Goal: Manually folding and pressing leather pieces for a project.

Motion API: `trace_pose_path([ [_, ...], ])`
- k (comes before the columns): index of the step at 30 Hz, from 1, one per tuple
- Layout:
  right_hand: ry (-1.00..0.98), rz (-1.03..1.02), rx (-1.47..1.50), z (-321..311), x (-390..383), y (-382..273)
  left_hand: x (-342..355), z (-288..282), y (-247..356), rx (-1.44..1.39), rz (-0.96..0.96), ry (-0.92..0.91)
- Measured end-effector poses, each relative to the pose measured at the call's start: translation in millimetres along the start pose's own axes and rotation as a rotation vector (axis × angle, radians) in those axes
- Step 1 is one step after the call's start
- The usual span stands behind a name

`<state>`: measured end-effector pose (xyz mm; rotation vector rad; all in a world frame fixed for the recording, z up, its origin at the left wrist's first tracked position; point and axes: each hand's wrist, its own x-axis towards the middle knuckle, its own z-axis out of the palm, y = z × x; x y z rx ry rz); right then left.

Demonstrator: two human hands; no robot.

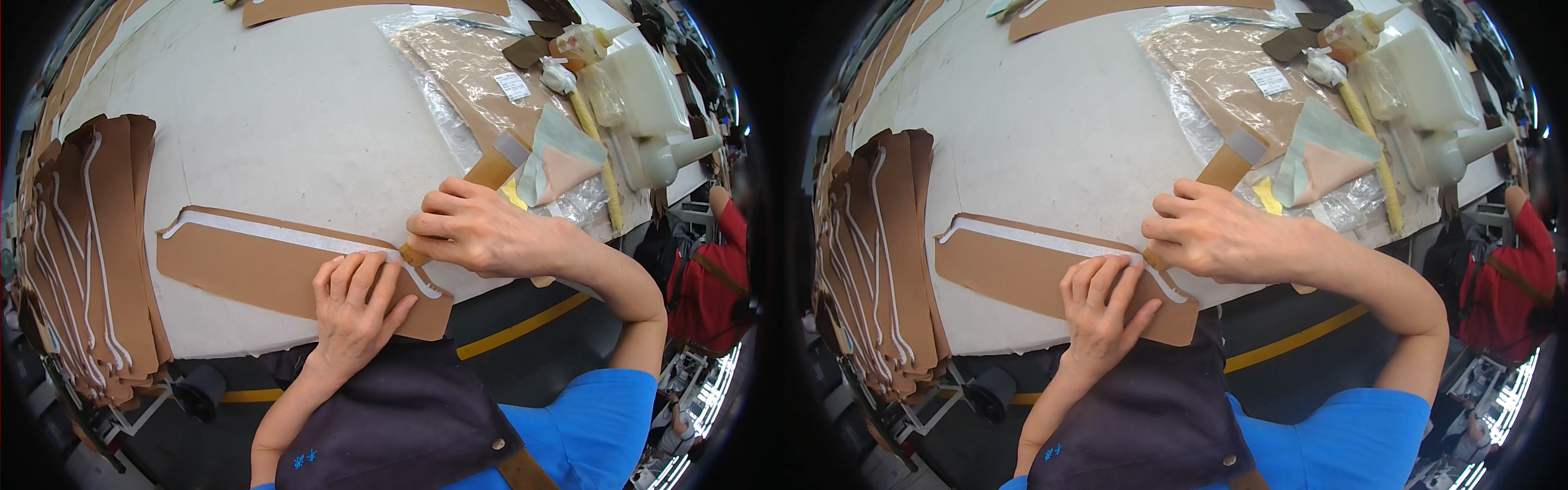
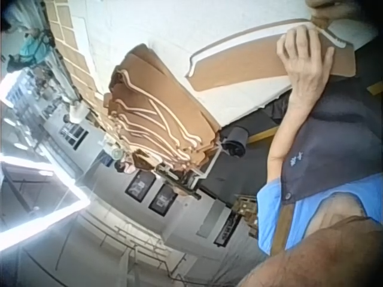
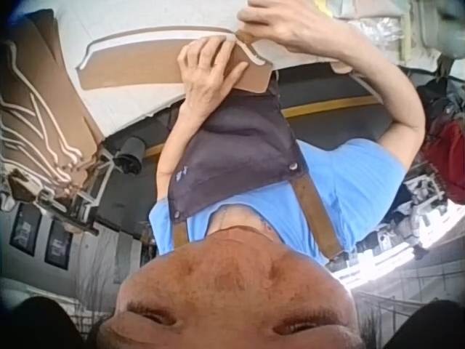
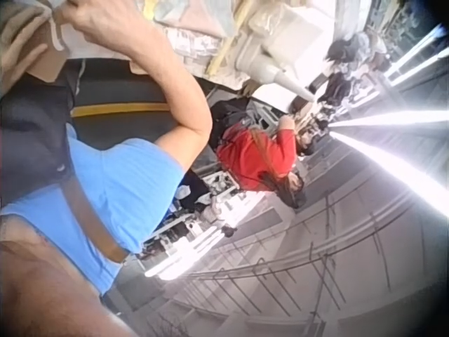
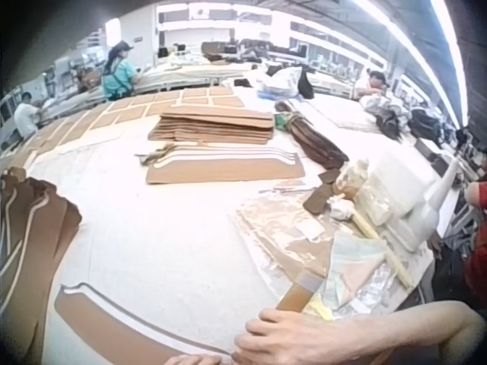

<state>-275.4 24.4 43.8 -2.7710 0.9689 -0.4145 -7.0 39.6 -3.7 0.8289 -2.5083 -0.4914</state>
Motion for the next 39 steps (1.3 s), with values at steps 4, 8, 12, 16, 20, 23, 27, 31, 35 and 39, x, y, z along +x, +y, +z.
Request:
trace_pose_path([
  [4,0.009,-0.023,0.021,0.3,4.3,4.2,-1.3,0.7,0.5,0.012,-0.005,0.014],
  [8,0.012,-0.053,0.028,3.8,11.1,9.8,-1.5,-0.2,4.4,0.078,-0.070,0.063],
  [12,-0.031,-0.083,0.074,2.7,18.8,17.0,-7.3,0.4,-2.1,0.108,-0.076,0.050],
  [16,-0.029,-0.069,0.138,2.0,13.5,21.2,-7.2,-3.0,-1.3,0.076,-0.115,0.072],
  [20,-0.033,-0.019,0.130,1.5,4.8,13.6,-8.3,-3.0,-2.9,0.126,-0.104,0.058],
  [23,-0.020,-0.016,0.134,0.8,5.2,13.6,-8.6,-3.3,-1.6,0.122,-0.100,0.056],
  [27,-0.011,-0.058,0.148,3.8,14.1,20.3,-11.5,-1.8,-6.9,0.102,-0.110,0.048],
  [31,-0.025,-0.090,0.156,4.4,21.9,25.5,-7.2,-9.7,-4.6,0.106,-0.155,0.083],
  [35,-0.041,-0.121,0.169,6.8,28.7,28.5,-10.0,-12.3,-9.0,0.171,-0.159,0.065],
  [39,-0.045,-0.145,0.169,7.6,40.1,32.0,-13.0,-14.5,-15.8,0.147,-0.158,0.039],
])
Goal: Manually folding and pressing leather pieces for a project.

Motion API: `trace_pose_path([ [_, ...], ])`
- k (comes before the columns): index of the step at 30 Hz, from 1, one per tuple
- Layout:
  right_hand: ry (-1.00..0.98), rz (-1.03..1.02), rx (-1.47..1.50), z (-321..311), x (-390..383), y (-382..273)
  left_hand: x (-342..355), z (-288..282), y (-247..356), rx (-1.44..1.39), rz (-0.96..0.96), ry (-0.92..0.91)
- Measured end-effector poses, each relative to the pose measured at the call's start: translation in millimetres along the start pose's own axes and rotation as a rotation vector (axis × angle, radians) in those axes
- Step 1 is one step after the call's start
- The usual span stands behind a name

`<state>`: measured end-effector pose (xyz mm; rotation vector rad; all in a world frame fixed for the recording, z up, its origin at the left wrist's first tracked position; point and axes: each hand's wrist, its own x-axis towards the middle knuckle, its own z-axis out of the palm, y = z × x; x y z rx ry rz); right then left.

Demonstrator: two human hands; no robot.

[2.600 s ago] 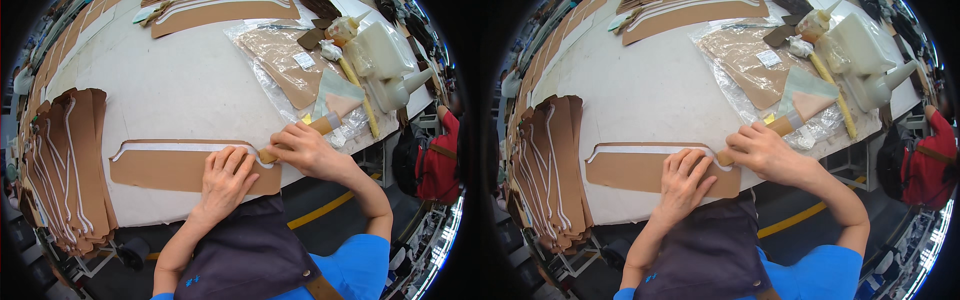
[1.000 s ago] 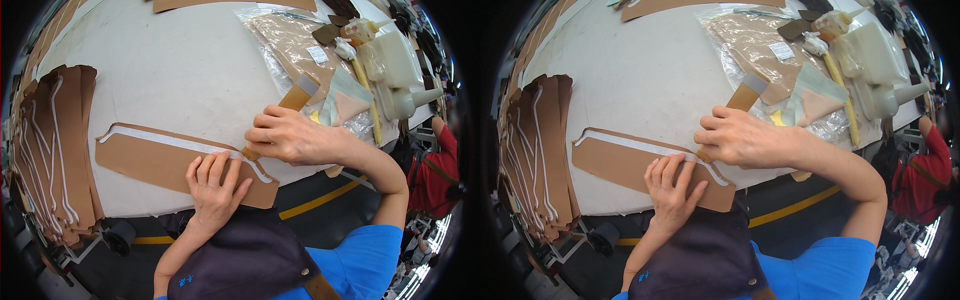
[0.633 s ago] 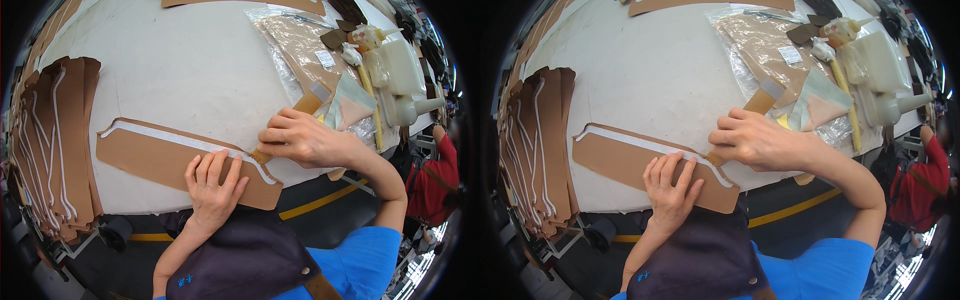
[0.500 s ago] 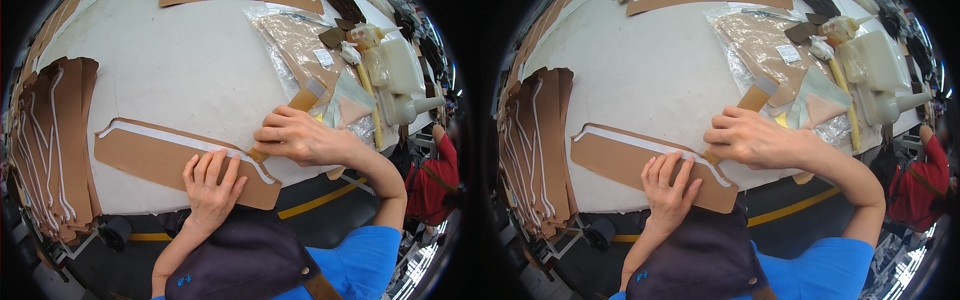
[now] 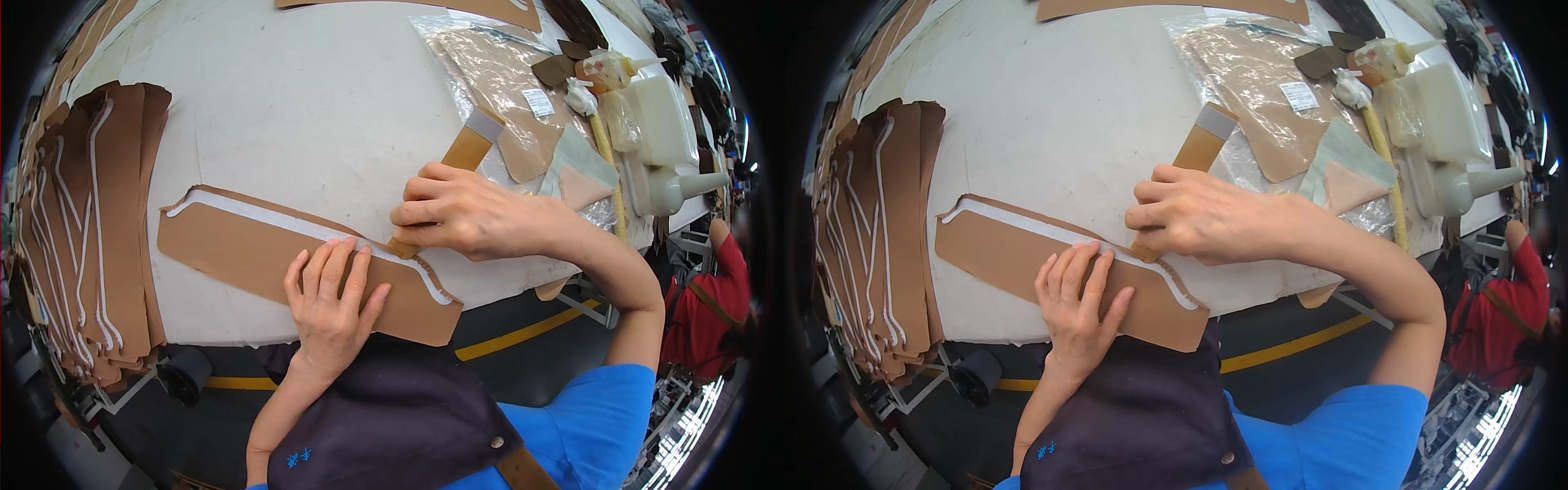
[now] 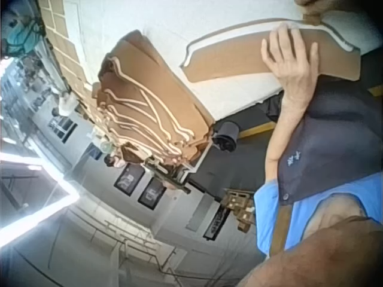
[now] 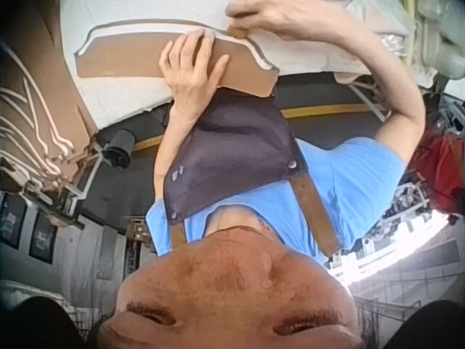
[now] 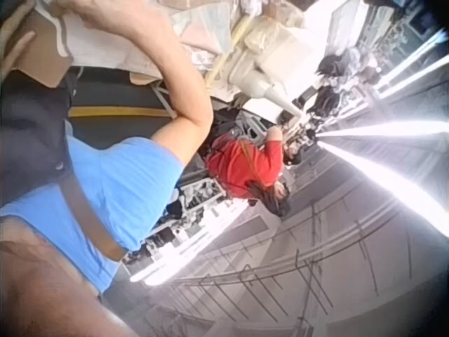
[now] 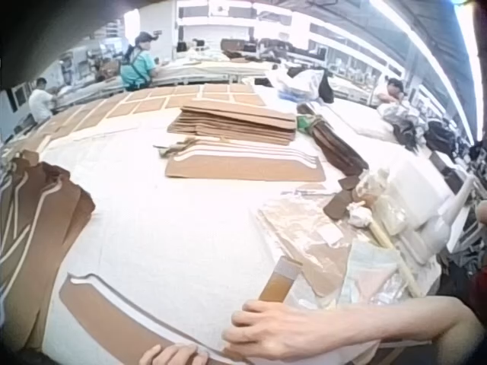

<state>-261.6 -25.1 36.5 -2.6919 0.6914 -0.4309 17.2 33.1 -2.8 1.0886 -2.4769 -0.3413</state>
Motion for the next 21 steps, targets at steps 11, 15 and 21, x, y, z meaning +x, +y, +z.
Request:
trace_pose_path([
  [11,0.043,-0.060,0.018,11.4,34.4,16.9,-2.9,-4.3,-19.0,-0.127,-0.092,0.048],
  [15,0.047,-0.069,0.028,13.9,49.7,22.7,6.6,-21.3,-26.3,0.004,-0.039,0.054],
  [21,0.072,-0.109,0.026,19.2,76.8,34.0,-1.4,-19.3,-51.8,-0.110,-0.118,0.096],
])
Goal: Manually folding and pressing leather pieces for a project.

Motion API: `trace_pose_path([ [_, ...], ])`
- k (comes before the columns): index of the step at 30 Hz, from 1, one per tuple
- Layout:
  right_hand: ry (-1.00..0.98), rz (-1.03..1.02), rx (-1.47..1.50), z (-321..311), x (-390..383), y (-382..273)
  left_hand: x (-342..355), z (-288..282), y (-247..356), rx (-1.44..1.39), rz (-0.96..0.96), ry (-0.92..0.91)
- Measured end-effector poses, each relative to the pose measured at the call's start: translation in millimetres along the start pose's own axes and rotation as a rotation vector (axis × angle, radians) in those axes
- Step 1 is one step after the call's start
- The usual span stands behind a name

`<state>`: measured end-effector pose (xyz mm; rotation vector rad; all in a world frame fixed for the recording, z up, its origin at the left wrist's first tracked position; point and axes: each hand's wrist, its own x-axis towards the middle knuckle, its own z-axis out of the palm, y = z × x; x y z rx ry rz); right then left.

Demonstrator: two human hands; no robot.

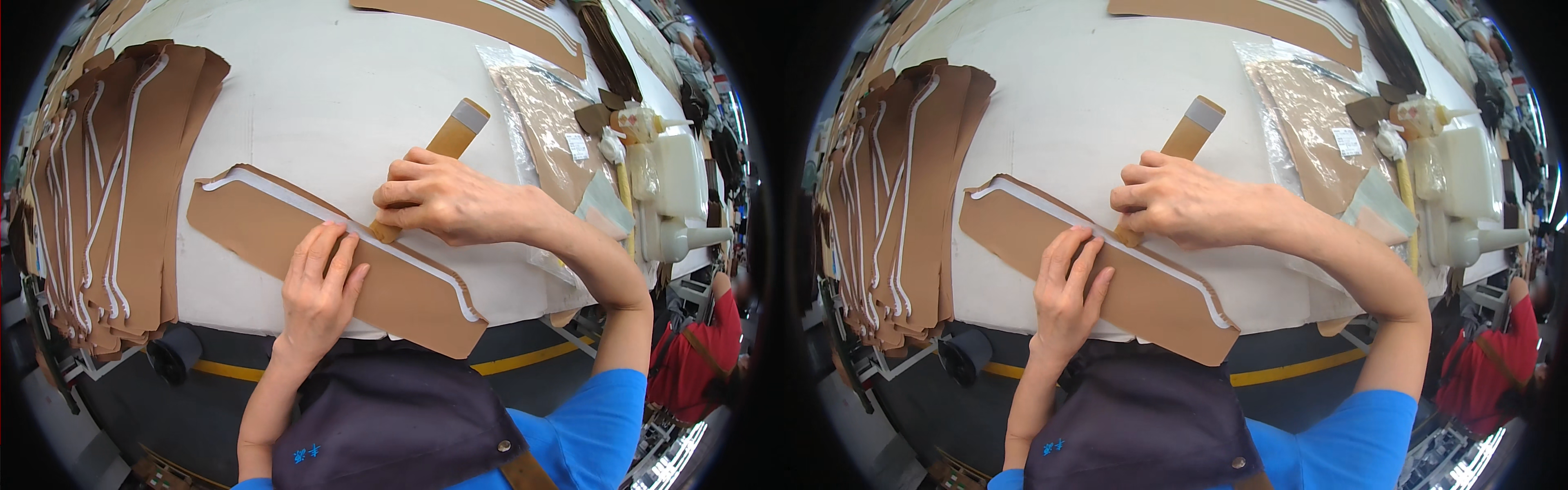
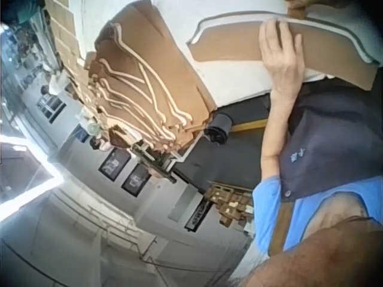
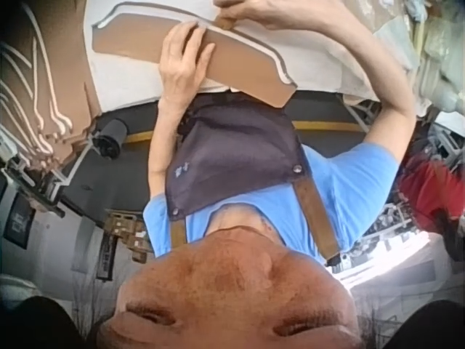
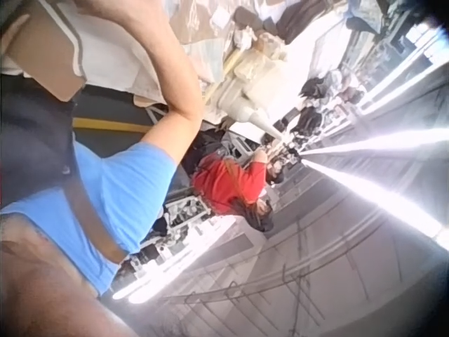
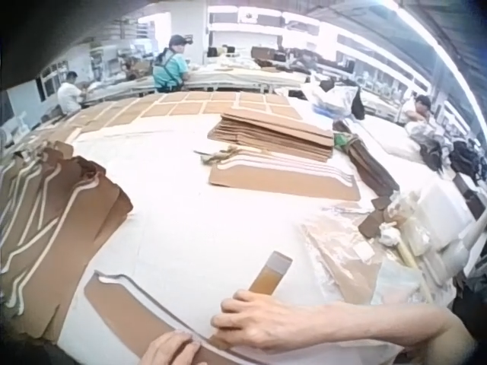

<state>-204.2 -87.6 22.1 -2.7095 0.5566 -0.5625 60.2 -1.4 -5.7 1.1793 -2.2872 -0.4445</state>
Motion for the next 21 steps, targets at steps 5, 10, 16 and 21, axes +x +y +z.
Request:
trace_pose_path([
  [5,-0.016,-0.007,0.020,3.5,22.9,11.9,12.7,-19.3,-7.4,0.095,0.093,-0.024],
  [10,-0.014,-0.020,0.038,9.3,48.8,25.5,17.0,-24.6,-30.5,-0.002,-0.060,0.048],
  [16,-0.013,-0.049,0.020,15.8,82.7,43.0,21.4,-35.7,-57.3,0.101,-0.012,0.041],
  [21,-0.015,-0.038,0.034,19.6,110.5,54.8,26.1,-47.3,-75.9,0.160,-0.017,0.046],
])
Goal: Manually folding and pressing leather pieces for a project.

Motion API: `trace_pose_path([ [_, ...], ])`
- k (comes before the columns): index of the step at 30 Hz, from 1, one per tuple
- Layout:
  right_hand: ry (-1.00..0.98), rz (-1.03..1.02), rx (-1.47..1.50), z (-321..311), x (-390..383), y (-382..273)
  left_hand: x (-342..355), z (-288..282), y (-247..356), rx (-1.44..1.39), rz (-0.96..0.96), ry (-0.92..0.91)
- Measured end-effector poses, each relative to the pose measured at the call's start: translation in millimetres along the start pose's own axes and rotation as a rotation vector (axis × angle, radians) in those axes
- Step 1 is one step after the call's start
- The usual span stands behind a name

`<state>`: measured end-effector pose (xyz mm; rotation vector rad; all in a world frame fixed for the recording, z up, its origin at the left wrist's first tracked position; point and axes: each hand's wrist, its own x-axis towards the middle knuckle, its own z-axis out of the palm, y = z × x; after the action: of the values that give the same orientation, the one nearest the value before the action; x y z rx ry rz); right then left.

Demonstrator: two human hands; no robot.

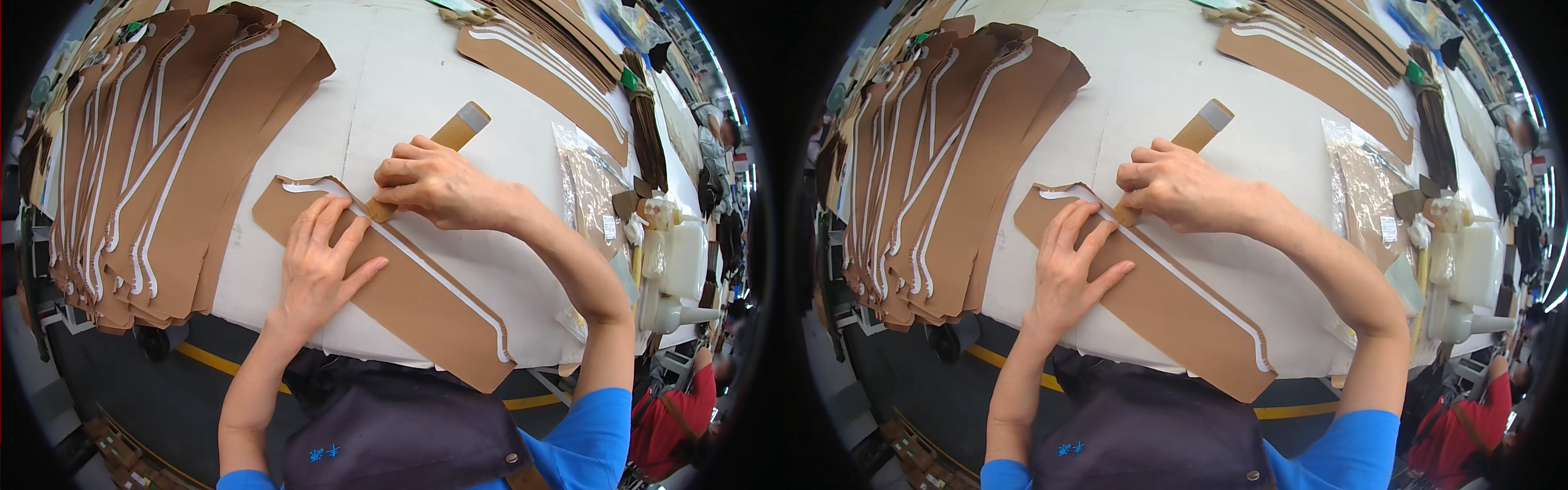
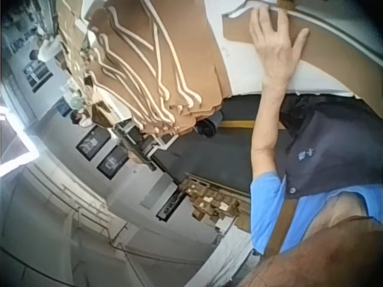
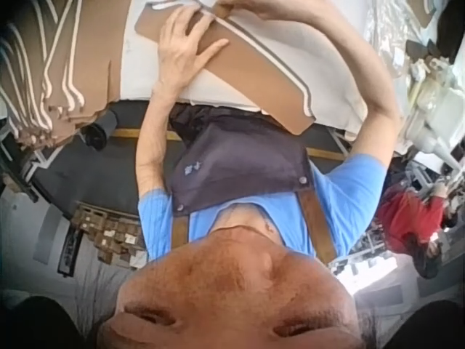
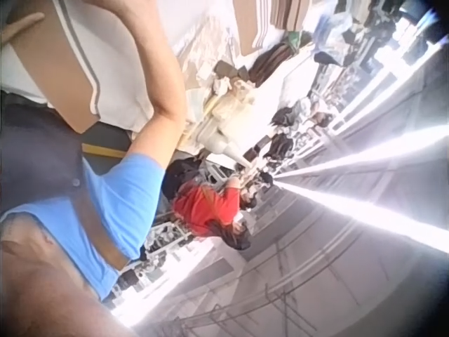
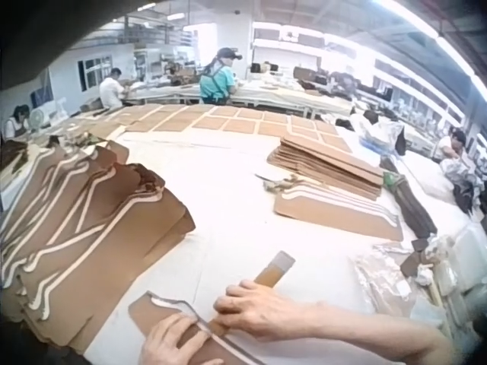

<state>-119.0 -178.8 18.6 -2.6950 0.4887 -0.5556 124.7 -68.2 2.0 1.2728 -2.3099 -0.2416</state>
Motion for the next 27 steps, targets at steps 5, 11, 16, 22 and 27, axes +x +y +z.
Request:
trace_pose_path([
  [5,-0.017,-0.013,-0.004,4.7,23.5,12.7,-0.4,1.2,-12.1,-0.063,-0.093,0.034],
  [11,-0.046,-0.035,0.011,4.3,47.5,23.8,0.3,-1.5,-17.7,-0.024,-0.094,0.047],
  [16,-0.138,-0.021,0.022,-1.1,25.5,-0.6,-19.7,-6.7,4.6,-0.115,-0.087,-0.013],
  [22,-0.161,0.014,0.049,-3.1,23.5,-11.7,-32.5,-5.1,12.6,-0.053,-0.084,-0.002],
  [27,-0.102,-0.075,0.068,3.2,35.7,-2.3,-34.7,-3.0,12.7,-0.089,-0.113,0.019],
])
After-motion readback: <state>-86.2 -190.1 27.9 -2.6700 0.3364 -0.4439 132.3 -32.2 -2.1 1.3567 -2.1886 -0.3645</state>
